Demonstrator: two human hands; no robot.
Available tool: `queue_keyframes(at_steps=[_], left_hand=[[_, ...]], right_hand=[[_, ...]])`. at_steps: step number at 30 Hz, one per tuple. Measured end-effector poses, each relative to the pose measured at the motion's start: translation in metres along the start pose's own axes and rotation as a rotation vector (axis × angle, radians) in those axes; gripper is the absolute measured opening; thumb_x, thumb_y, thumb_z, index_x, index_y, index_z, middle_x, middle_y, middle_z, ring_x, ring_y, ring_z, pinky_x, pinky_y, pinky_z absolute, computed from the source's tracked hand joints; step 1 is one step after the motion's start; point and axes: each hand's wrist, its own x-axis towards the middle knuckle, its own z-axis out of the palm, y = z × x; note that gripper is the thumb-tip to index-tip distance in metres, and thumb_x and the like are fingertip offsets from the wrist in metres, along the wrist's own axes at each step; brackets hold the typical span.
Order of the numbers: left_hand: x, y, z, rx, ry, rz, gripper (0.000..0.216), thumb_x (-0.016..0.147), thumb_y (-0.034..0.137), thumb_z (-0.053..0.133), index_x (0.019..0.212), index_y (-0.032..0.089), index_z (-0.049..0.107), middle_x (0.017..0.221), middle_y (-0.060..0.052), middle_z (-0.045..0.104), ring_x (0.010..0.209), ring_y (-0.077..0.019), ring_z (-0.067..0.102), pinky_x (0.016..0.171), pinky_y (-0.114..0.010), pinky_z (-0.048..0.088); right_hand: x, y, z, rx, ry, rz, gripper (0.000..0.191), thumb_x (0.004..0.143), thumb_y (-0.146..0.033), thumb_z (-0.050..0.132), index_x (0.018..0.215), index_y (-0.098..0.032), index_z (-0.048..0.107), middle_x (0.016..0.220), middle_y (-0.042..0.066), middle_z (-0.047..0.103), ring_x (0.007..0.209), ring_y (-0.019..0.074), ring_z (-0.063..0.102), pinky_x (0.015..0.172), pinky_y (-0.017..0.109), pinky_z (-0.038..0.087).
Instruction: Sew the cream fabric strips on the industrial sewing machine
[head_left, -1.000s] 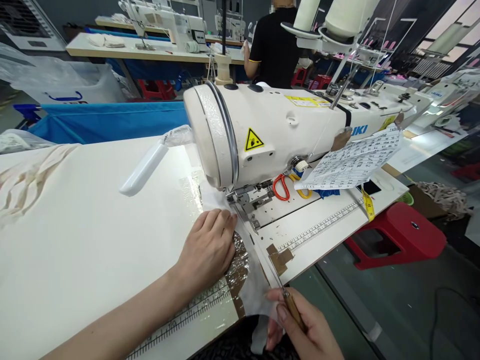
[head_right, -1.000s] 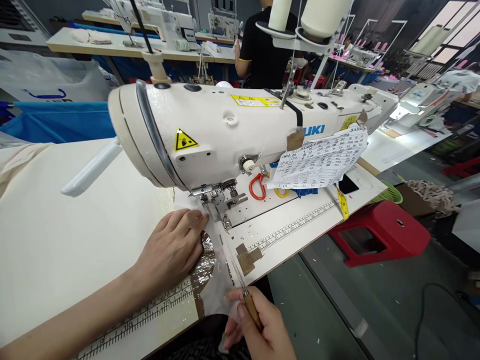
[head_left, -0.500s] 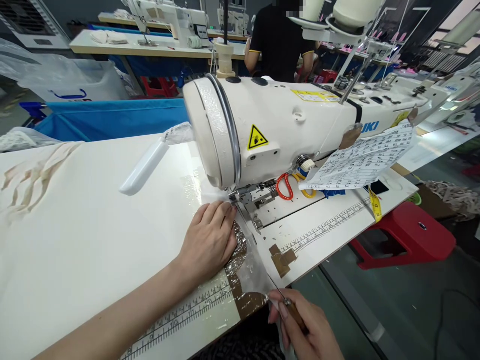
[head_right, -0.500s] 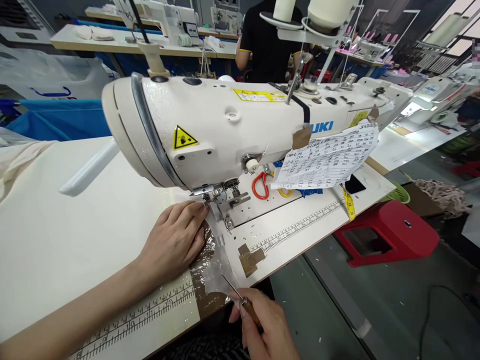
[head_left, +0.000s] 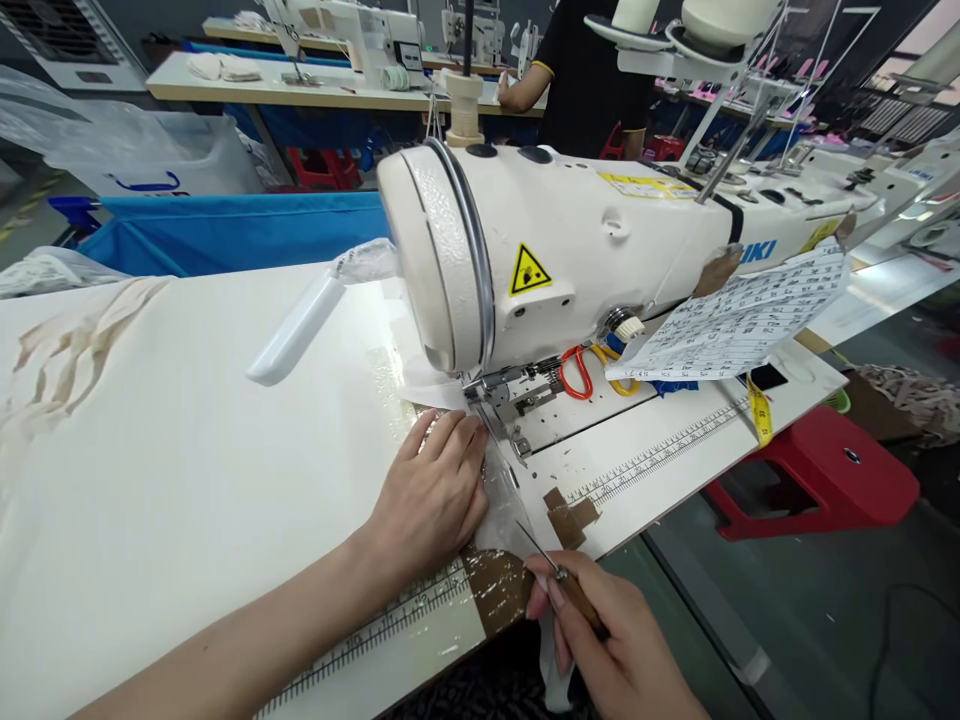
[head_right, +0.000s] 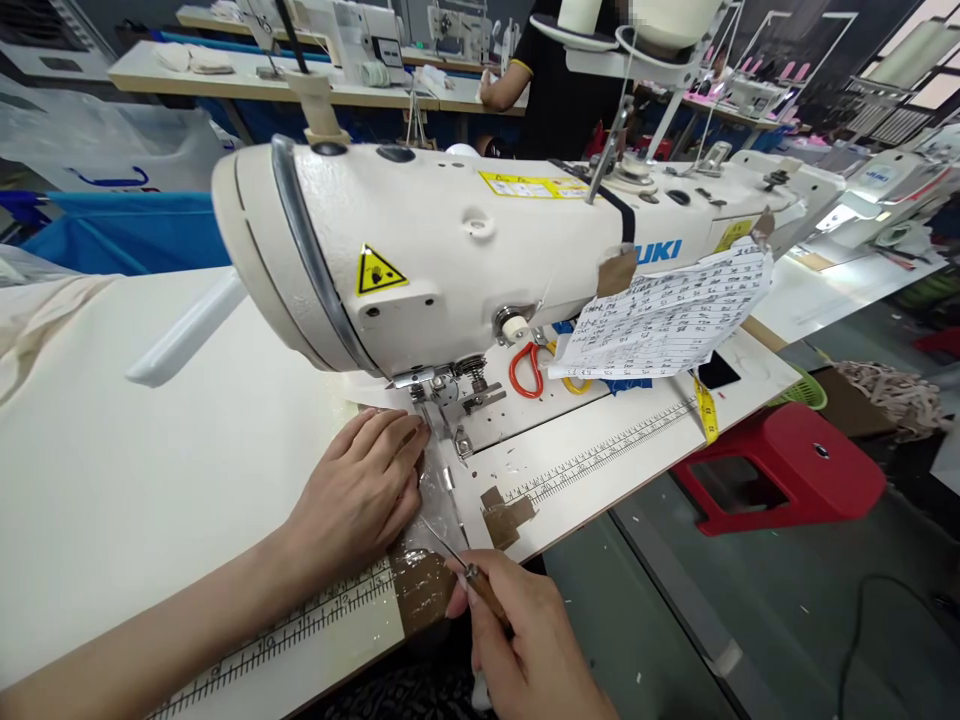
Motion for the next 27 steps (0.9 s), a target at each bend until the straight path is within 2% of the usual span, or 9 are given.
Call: queue_keyframes(at_steps=[9,13,17,19,21,24,27], left_hand=[[0.002,-0.002,0.000,-0.004,0.003,-0.004,0.045,0.092,0.023,0.041,0.127,0.002,0.059,0.126,-0.019,0.061,0.124,-0.0323,0.050,0.112,-0.049,0.035],[0.003,-0.006,0.001,-0.025,-0.003,-0.017,0.042,0.094,0.023,0.040,0.126,0.003,0.058,0.126,-0.020,0.059,0.122,-0.0333,0.050,0.107,-0.051,0.041],[0.006,-0.013,0.008,-0.031,0.004,-0.017,0.036,0.095,0.012,0.036,0.122,0.000,0.057,0.118,-0.020,0.059,0.104,-0.0285,0.054,0.090,-0.043,0.053],[0.009,-0.017,0.010,-0.018,0.001,0.005,0.033,0.094,0.005,0.035,0.117,0.001,0.059,0.110,-0.019,0.060,0.094,-0.0257,0.055,0.079,-0.037,0.056],[0.015,-0.021,0.010,0.013,-0.010,0.028,0.029,0.092,0.002,0.037,0.108,0.004,0.061,0.100,-0.016,0.061,0.086,-0.0247,0.054,0.069,-0.035,0.056],[0.023,-0.027,0.011,0.057,-0.002,0.054,0.024,0.092,0.001,0.040,0.094,0.009,0.062,0.089,-0.013,0.061,0.077,-0.0233,0.054,0.061,-0.034,0.054],[0.025,-0.036,0.013,-0.034,0.071,0.058,0.022,0.092,0.003,0.041,0.092,0.012,0.061,0.089,-0.012,0.063,0.079,-0.0227,0.057,0.064,-0.033,0.055]], right_hand=[[0.015,-0.009,-0.003,-0.059,-0.056,-0.085,0.027,0.106,-0.029,0.034,0.121,-0.022,0.056,0.088,0.002,0.065,0.055,0.0107,0.056,0.055,0.024,0.045],[0.013,-0.013,-0.002,-0.092,-0.056,-0.155,0.028,0.106,-0.026,0.035,0.127,-0.025,0.054,0.091,0.002,0.069,0.056,0.0114,0.059,0.057,0.023,0.048],[0.008,-0.028,-0.006,-0.248,0.012,-0.304,0.033,0.104,-0.024,0.041,0.134,-0.034,0.050,0.095,0.002,0.071,0.072,0.0146,0.068,0.068,0.024,0.054],[0.010,-0.041,-0.009,-0.298,0.040,-0.469,0.033,0.104,-0.026,0.041,0.134,-0.035,0.048,0.095,0.003,0.071,0.077,0.0163,0.069,0.070,0.023,0.055],[0.015,-0.055,-0.010,-0.275,0.008,-0.651,0.031,0.105,-0.029,0.039,0.134,-0.031,0.047,0.087,0.002,0.070,0.073,0.0158,0.069,0.067,0.021,0.055],[0.022,-0.068,-0.008,-0.190,-0.029,-0.698,0.029,0.105,-0.030,0.038,0.132,-0.028,0.046,0.087,0.002,0.070,0.066,0.0129,0.068,0.064,0.017,0.055],[0.024,-0.063,-0.006,-0.171,-0.018,-0.724,0.031,0.102,-0.032,0.041,0.133,-0.028,0.044,0.089,0.001,0.072,0.067,0.0131,0.069,0.063,0.017,0.055]])
